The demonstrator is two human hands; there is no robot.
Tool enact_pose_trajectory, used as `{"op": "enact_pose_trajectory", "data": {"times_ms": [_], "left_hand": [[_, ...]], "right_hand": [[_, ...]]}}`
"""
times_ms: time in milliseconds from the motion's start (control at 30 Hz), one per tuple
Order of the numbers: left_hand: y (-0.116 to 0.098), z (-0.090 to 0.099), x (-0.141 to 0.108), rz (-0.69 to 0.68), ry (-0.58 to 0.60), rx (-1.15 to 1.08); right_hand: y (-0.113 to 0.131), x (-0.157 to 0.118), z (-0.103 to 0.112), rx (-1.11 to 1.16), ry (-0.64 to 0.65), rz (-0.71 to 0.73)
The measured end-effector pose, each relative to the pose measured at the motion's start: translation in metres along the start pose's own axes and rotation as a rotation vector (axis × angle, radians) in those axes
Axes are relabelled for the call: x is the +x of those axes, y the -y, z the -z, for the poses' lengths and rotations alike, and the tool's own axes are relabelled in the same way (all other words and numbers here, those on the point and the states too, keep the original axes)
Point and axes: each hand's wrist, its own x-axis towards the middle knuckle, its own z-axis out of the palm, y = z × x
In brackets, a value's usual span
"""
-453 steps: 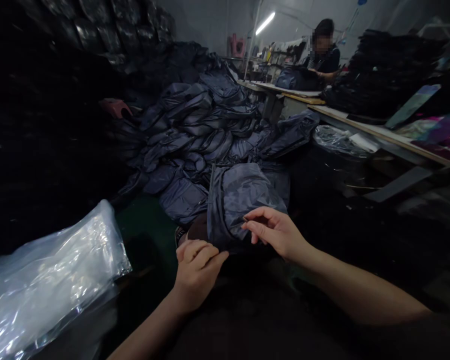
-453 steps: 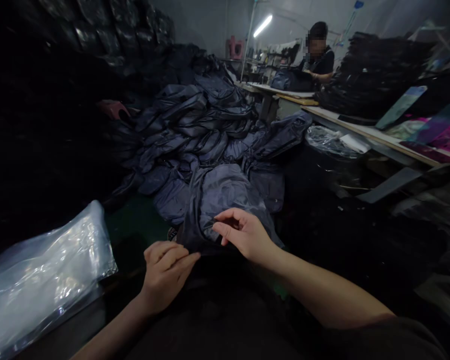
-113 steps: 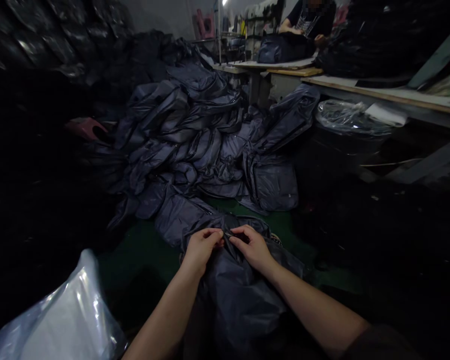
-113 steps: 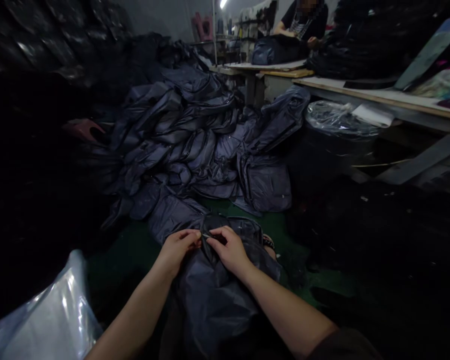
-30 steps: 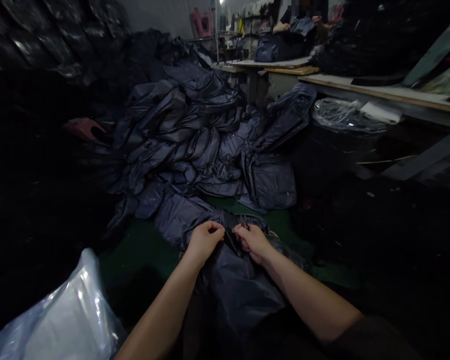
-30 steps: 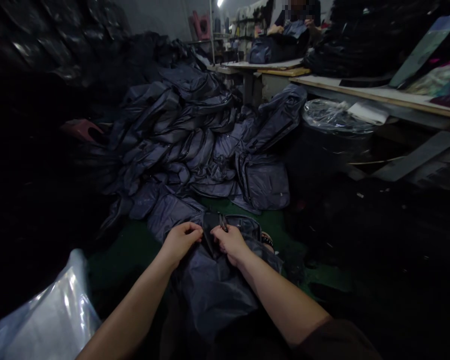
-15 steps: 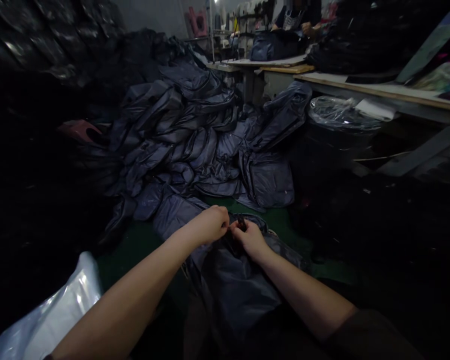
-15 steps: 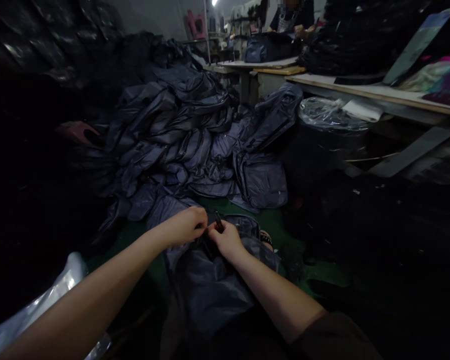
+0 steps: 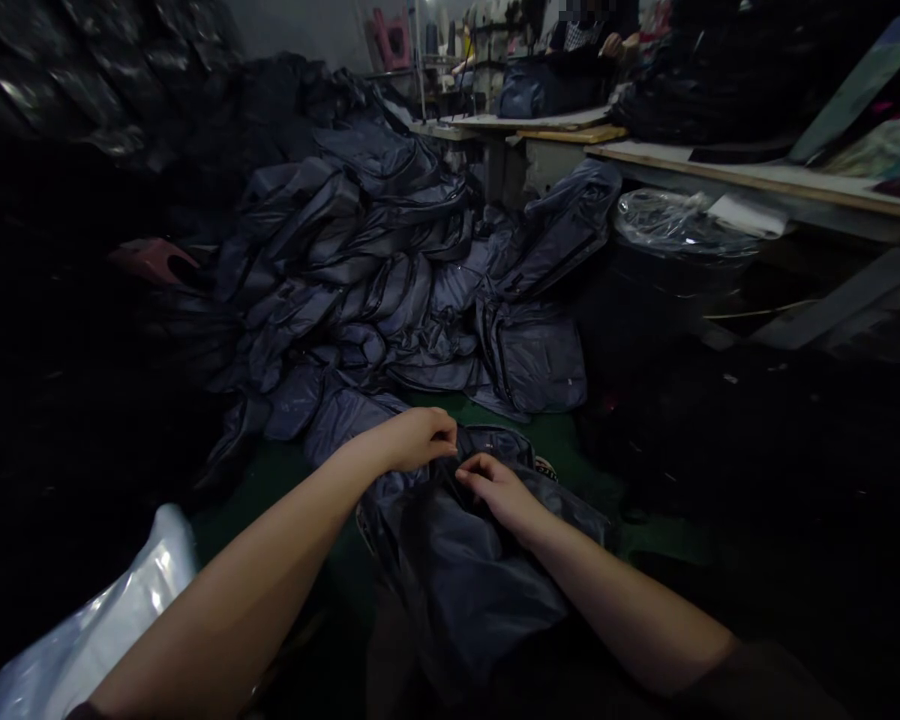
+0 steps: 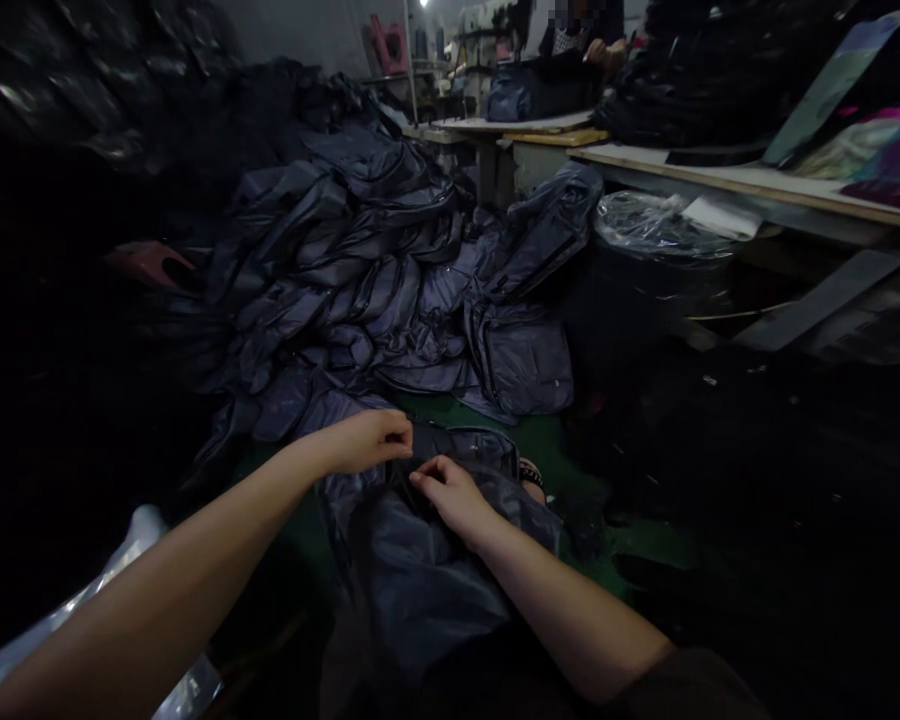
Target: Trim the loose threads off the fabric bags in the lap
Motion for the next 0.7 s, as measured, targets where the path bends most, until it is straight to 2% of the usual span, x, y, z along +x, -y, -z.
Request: {"op": "enact_pose_trajectory", "data": {"times_ms": [133,533,633,700], "left_hand": [[0.001,0.000,0.001,-0.006,0.017,-0.012],[-0.005,0.000,0.002,0.008,-0.019,-0.065],[-0.006,-0.001,0.004,0.065,-0.127,-0.091],[0.002,0.001,0.003,0.173,-0.304,-0.092]], "right_hand": [[-0.001,0.000,-0.006,0.071,0.011,0.060],[0.002,0.003,-0.014,0.172,-0.016,0.001],[-0.001,0.003,-0.013,0.191,-0.052,-0.026],[-0.003,0.002,-0.011,0.198,-0.078,-0.047]]}}
